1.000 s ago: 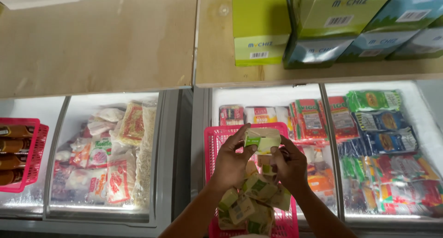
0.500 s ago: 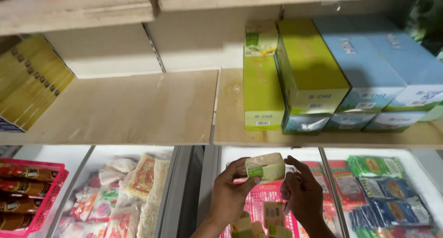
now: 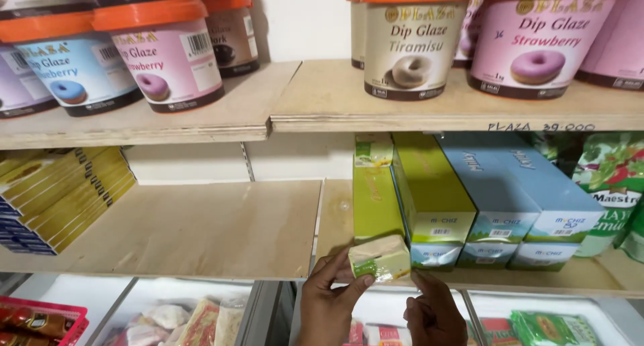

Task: The person is stocking boxes of cheese from a plastic basket onto a shelf in a grocery store.

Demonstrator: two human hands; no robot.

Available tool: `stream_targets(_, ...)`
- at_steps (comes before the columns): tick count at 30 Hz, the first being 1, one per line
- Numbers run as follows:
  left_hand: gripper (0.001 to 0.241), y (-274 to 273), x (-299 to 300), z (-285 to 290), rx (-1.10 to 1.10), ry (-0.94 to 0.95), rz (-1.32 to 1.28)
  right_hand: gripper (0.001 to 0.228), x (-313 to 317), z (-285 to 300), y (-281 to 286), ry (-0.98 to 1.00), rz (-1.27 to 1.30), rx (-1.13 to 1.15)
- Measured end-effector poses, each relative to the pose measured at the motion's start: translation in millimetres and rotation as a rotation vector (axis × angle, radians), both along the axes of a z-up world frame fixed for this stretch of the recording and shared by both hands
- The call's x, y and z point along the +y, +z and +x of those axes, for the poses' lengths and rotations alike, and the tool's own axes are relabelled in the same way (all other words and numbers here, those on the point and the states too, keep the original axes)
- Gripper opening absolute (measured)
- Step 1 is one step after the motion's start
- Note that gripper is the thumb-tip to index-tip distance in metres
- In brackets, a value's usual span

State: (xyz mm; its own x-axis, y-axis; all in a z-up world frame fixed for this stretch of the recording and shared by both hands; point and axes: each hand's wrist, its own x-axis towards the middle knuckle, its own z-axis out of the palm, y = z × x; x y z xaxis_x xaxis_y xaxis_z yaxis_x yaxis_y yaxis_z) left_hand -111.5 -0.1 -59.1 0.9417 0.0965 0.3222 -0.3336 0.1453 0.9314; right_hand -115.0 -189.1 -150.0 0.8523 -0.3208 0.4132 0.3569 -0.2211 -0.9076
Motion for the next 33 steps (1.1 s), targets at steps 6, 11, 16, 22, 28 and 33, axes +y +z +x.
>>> stream_targets(6, 0.055, 26.2, 3.5, 28.5, -0.199, 0.125, 0.131, 0.051, -11.5, 45.4, -32.5, -0.037, -0.315, 0.005)
stream_targets(11, 0.055, 41.1, -3.3, 61.6, -0.212, 0.064, 0.081, 0.045, -20.4, 86.9, -72.5, 0.001, -0.471, -0.222)
stream_targets(16, 0.055, 56.0, -6.6, 87.4, -0.132, 0.126, 0.242, 0.038, -17.2, 120.5, -83.7, -0.031, -0.524, -0.494)
stream_targets(22, 0.057, 59.6, -10.5, 116.5, -0.072, 0.160, 0.324, 0.037, 12.5, 89.8, 11.2, -0.116, -0.556, -0.567)
stream_targets(28, 0.056, 53.7, -13.0, 142.0, -0.134, 0.087, 0.222, 0.046, 23.8, 72.8, 78.2, -0.030, -0.577, -0.593)
stream_targets(33, 0.053, 86.5, -15.6, 131.5, -0.056, 0.189, 0.510, 0.066, 23.9, 93.4, 76.6, 0.000, -0.915, -0.680)
